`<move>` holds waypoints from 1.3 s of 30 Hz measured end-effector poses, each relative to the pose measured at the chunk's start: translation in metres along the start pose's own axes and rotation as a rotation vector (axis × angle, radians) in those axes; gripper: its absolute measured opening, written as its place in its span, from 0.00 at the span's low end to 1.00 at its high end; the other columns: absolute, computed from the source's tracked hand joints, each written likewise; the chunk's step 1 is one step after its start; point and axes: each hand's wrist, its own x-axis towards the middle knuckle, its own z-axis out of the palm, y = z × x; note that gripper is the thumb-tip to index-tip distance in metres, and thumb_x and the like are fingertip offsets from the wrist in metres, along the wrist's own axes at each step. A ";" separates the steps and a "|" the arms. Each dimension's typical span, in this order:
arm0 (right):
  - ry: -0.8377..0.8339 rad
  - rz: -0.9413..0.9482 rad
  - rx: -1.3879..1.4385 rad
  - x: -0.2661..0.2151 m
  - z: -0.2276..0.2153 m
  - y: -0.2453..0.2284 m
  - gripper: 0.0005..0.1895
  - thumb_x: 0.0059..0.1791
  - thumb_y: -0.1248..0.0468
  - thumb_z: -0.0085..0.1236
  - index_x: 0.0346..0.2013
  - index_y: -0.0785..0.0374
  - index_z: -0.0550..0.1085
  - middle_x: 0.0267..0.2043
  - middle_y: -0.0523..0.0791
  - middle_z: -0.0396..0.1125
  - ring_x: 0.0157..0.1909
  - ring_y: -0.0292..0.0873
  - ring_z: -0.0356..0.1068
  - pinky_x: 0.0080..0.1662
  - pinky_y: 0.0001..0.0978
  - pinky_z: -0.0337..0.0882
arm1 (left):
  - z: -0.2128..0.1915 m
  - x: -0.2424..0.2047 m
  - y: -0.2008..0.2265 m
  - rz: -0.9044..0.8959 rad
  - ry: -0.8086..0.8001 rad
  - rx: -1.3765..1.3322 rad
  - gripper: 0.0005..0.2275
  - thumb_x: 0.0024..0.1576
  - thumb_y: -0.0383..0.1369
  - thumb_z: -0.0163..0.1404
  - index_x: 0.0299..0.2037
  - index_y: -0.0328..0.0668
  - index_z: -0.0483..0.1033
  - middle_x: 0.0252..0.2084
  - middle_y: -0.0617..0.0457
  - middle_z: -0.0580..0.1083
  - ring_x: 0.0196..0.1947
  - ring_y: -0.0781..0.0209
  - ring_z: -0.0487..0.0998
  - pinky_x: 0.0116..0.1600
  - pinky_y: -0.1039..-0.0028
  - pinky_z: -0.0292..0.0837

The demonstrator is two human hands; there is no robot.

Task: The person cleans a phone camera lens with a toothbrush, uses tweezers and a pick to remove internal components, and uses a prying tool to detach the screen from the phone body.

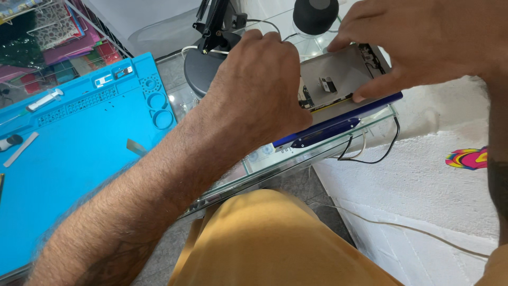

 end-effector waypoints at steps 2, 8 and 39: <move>-0.053 0.011 -0.184 0.004 -0.001 -0.005 0.47 0.39 0.24 0.64 0.64 0.45 0.75 0.56 0.37 0.74 0.59 0.42 0.75 0.62 0.38 0.71 | 0.000 0.001 0.001 -0.027 -0.022 0.023 0.22 0.46 0.54 0.69 0.39 0.46 0.84 0.41 0.46 0.79 0.48 0.43 0.76 0.57 0.56 0.73; -0.141 0.057 -0.113 0.013 -0.009 -0.007 0.48 0.35 0.26 0.69 0.62 0.45 0.76 0.55 0.38 0.75 0.59 0.44 0.76 0.63 0.41 0.72 | -0.003 0.002 0.000 -0.042 -0.080 0.019 0.27 0.47 0.60 0.70 0.42 0.46 0.86 0.44 0.46 0.79 0.50 0.44 0.76 0.55 0.57 0.75; 0.110 -0.134 -0.241 0.014 0.002 -0.002 0.45 0.31 0.28 0.66 0.55 0.46 0.78 0.56 0.36 0.75 0.60 0.42 0.75 0.67 0.37 0.70 | -0.008 -0.078 -0.046 0.007 0.109 -0.276 0.47 0.42 0.59 0.80 0.65 0.38 0.74 0.57 0.47 0.77 0.56 0.45 0.73 0.57 0.56 0.72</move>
